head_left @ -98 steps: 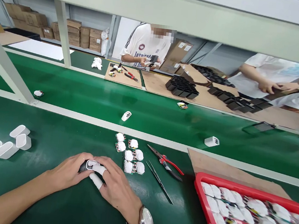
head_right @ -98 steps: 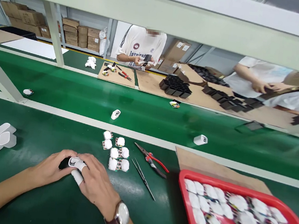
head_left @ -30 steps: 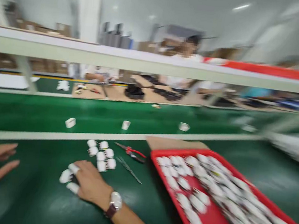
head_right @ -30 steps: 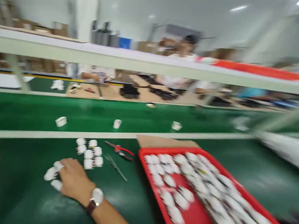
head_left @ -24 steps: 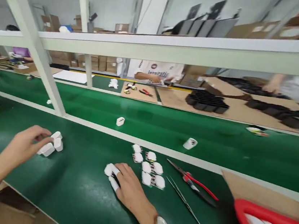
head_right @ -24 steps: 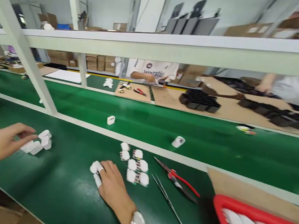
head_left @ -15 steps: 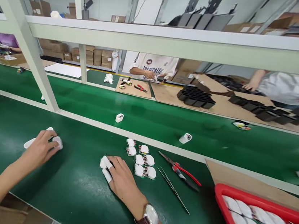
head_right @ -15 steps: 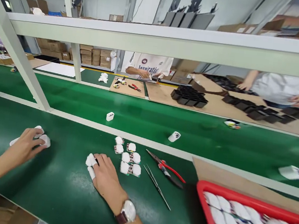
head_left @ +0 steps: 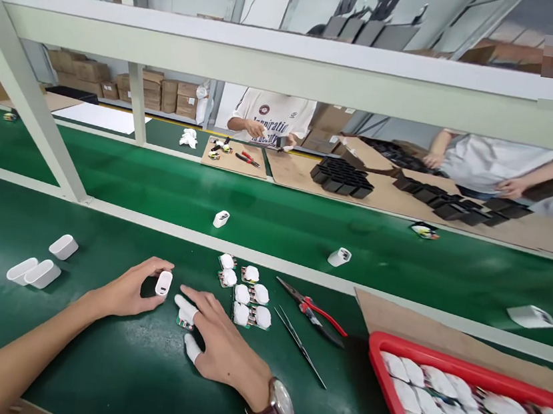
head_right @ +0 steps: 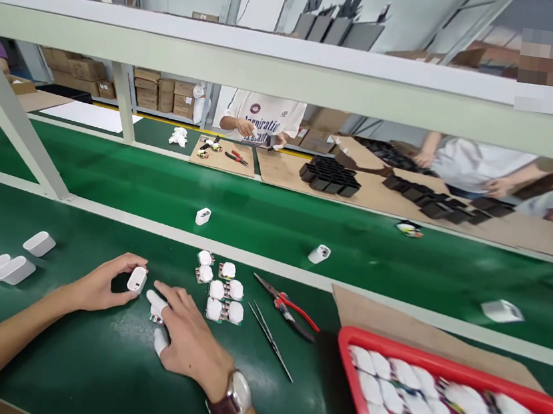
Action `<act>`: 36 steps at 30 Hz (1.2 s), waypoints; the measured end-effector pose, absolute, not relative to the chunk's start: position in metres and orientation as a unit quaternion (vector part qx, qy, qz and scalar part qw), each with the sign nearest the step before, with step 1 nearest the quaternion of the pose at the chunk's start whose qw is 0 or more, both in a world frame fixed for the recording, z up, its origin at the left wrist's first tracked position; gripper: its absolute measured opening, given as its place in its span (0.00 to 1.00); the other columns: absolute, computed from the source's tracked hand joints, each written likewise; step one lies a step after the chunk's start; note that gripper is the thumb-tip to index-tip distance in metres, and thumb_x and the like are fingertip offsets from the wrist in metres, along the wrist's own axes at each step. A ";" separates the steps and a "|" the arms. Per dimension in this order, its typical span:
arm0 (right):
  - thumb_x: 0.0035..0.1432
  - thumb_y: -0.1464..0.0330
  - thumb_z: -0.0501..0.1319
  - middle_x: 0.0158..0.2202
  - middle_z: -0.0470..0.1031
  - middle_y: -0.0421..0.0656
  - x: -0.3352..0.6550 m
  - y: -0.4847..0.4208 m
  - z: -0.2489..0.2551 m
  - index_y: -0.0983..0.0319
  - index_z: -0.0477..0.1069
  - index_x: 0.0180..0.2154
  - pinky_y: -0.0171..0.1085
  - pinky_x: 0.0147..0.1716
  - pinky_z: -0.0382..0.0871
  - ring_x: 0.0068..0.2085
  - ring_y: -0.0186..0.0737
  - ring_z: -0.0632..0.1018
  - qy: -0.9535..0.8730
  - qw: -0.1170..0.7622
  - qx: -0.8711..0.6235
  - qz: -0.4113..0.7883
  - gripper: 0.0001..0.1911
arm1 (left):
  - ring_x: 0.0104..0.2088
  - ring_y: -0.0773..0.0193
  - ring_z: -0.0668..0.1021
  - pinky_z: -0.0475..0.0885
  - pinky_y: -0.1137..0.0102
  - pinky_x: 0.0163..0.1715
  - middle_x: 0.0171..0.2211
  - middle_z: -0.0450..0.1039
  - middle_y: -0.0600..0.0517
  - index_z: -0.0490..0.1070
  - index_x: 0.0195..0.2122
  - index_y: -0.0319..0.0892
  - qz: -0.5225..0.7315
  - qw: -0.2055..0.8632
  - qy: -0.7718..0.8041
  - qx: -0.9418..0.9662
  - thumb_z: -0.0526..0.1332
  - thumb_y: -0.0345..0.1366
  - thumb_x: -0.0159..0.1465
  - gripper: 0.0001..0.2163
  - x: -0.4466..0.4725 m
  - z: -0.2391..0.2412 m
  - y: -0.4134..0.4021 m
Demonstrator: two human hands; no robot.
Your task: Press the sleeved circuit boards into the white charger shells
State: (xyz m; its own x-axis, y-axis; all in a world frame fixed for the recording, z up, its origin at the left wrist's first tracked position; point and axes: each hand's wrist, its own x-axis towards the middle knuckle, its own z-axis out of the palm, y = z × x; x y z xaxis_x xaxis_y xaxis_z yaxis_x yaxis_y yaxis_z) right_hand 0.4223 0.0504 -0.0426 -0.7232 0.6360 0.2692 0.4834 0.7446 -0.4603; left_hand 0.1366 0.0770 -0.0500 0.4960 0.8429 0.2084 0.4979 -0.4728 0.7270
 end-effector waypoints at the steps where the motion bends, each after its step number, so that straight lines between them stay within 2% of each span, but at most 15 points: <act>1: 0.59 0.79 0.60 0.68 0.68 0.49 0.425 0.051 -0.040 0.59 0.68 0.62 0.53 0.58 0.77 0.61 0.52 0.73 -0.912 0.201 -0.299 0.196 0.29 | 0.59 0.56 0.78 0.75 0.57 0.63 0.62 0.70 0.46 0.60 0.68 0.52 0.292 0.310 0.419 0.802 0.65 0.32 0.68 0.29 0.135 -0.053 0.076; 4: 0.57 0.81 0.59 0.66 0.71 0.48 0.434 0.053 -0.037 0.60 0.74 0.51 0.52 0.57 0.79 0.60 0.52 0.74 -0.913 0.182 -0.290 0.221 0.21 | 0.61 0.53 0.77 0.74 0.55 0.64 0.63 0.71 0.46 0.58 0.71 0.54 0.284 0.318 0.437 0.792 0.67 0.35 0.68 0.32 0.133 -0.058 0.070; 6: 0.53 0.84 0.58 0.66 0.71 0.47 0.440 0.055 -0.035 0.60 0.75 0.47 0.50 0.55 0.80 0.60 0.52 0.75 -0.915 0.172 -0.278 0.237 0.23 | 0.63 0.51 0.77 0.75 0.54 0.63 0.64 0.70 0.45 0.57 0.72 0.55 0.268 0.315 0.449 0.792 0.70 0.38 0.67 0.35 0.133 -0.057 0.067; 8: 0.51 0.86 0.57 0.62 0.76 0.45 0.443 0.057 -0.033 0.58 0.75 0.50 0.46 0.51 0.82 0.56 0.49 0.77 -0.914 0.164 -0.267 0.257 0.28 | 0.64 0.49 0.76 0.75 0.53 0.63 0.65 0.70 0.45 0.56 0.72 0.55 0.254 0.308 0.459 0.794 0.71 0.38 0.67 0.36 0.134 -0.056 0.066; 9: 0.54 0.86 0.58 0.58 0.78 0.44 0.443 0.058 -0.033 0.57 0.74 0.52 0.44 0.48 0.82 0.53 0.47 0.78 -0.912 0.165 -0.268 0.263 0.28 | 0.64 0.50 0.76 0.75 0.53 0.63 0.66 0.71 0.46 0.56 0.72 0.55 0.250 0.304 0.464 0.794 0.70 0.38 0.68 0.35 0.134 -0.056 0.065; 12: 0.66 0.76 0.63 0.49 0.79 0.45 0.436 0.058 -0.037 0.57 0.72 0.55 0.44 0.43 0.82 0.47 0.46 0.80 -0.903 0.213 -0.295 0.230 0.18 | 0.63 0.51 0.77 0.76 0.55 0.62 0.65 0.72 0.47 0.55 0.72 0.56 0.255 0.295 0.468 0.793 0.67 0.37 0.70 0.33 0.138 -0.060 0.063; 14: 0.70 0.70 0.64 0.50 0.78 0.48 0.430 0.056 -0.041 0.57 0.70 0.58 0.46 0.45 0.82 0.48 0.47 0.81 -0.889 0.276 -0.318 0.182 0.17 | 0.60 0.52 0.79 0.77 0.57 0.59 0.61 0.74 0.47 0.55 0.72 0.56 0.266 0.277 0.464 0.799 0.68 0.38 0.70 0.33 0.142 -0.065 0.060; 18: 0.71 0.70 0.61 0.53 0.75 0.51 0.423 0.053 -0.046 0.57 0.63 0.66 0.45 0.47 0.82 0.51 0.48 0.81 -0.860 0.365 -0.333 0.127 0.25 | 0.47 0.53 0.81 0.80 0.59 0.48 0.50 0.76 0.48 0.61 0.69 0.53 0.276 0.216 0.474 0.808 0.71 0.42 0.67 0.31 0.150 -0.069 0.057; 21: 0.71 0.72 0.61 0.54 0.75 0.51 0.423 0.054 -0.048 0.55 0.61 0.69 0.46 0.47 0.82 0.51 0.47 0.81 -0.853 0.380 -0.339 0.114 0.28 | 0.45 0.53 0.81 0.81 0.60 0.42 0.56 0.73 0.45 0.60 0.70 0.52 0.240 0.242 0.490 0.802 0.76 0.45 0.60 0.39 0.148 -0.059 0.059; 23: 0.71 0.72 0.61 0.55 0.75 0.52 0.423 0.054 -0.050 0.56 0.60 0.69 0.47 0.49 0.82 0.53 0.48 0.80 -0.844 0.392 -0.349 0.112 0.29 | 0.49 0.51 0.81 0.81 0.61 0.46 0.64 0.68 0.43 0.59 0.71 0.53 0.218 0.291 0.468 0.805 0.79 0.43 0.56 0.44 0.144 -0.049 0.061; 25: 0.71 0.71 0.62 0.55 0.75 0.53 0.421 0.052 -0.053 0.57 0.59 0.69 0.48 0.51 0.82 0.54 0.49 0.80 -0.831 0.409 -0.358 0.120 0.29 | 0.50 0.53 0.81 0.80 0.63 0.48 0.63 0.70 0.45 0.66 0.65 0.52 0.201 0.334 0.436 0.811 0.77 0.39 0.59 0.35 0.142 -0.042 0.062; 28: 0.70 0.71 0.63 0.53 0.76 0.52 0.415 0.048 -0.056 0.57 0.58 0.68 0.47 0.49 0.82 0.52 0.48 0.81 -0.826 0.425 -0.343 0.138 0.29 | 0.42 0.59 0.82 0.78 0.67 0.42 0.50 0.76 0.50 0.73 0.51 0.48 0.212 0.338 0.435 0.807 0.71 0.37 0.65 0.14 0.147 -0.043 0.060; 31: 0.70 0.72 0.63 0.54 0.77 0.52 0.410 0.044 -0.057 0.58 0.60 0.67 0.47 0.48 0.83 0.52 0.48 0.81 -0.838 0.424 -0.320 0.126 0.28 | 0.37 0.61 0.81 0.77 0.68 0.37 0.45 0.74 0.50 0.70 0.49 0.47 0.260 0.251 0.449 0.817 0.68 0.41 0.67 0.12 0.158 -0.054 0.056; 34: 0.69 0.73 0.63 0.54 0.77 0.54 0.409 0.042 -0.057 0.60 0.63 0.65 0.48 0.50 0.83 0.53 0.49 0.81 -0.847 0.418 -0.313 0.101 0.26 | 0.36 0.59 0.80 0.78 0.66 0.36 0.45 0.73 0.48 0.69 0.52 0.46 0.273 0.137 0.438 0.845 0.66 0.42 0.69 0.14 0.163 -0.063 0.055; 36: 0.69 0.74 0.62 0.55 0.77 0.55 0.409 0.041 -0.057 0.61 0.63 0.65 0.49 0.50 0.83 0.53 0.50 0.81 -0.853 0.411 -0.308 0.090 0.25 | 0.36 0.59 0.80 0.78 0.65 0.35 0.45 0.72 0.47 0.69 0.55 0.45 0.265 0.103 0.433 0.855 0.65 0.43 0.70 0.16 0.164 -0.065 0.055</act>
State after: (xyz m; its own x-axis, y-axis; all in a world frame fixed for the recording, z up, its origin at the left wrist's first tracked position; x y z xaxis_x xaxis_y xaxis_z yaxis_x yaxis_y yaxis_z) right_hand 0.4087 0.0414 -0.0568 -0.4731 0.5994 0.6456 0.4510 0.7943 -0.4070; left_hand 0.1637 0.0548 -0.0653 0.4842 0.7958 0.3638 0.6861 -0.6033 0.4065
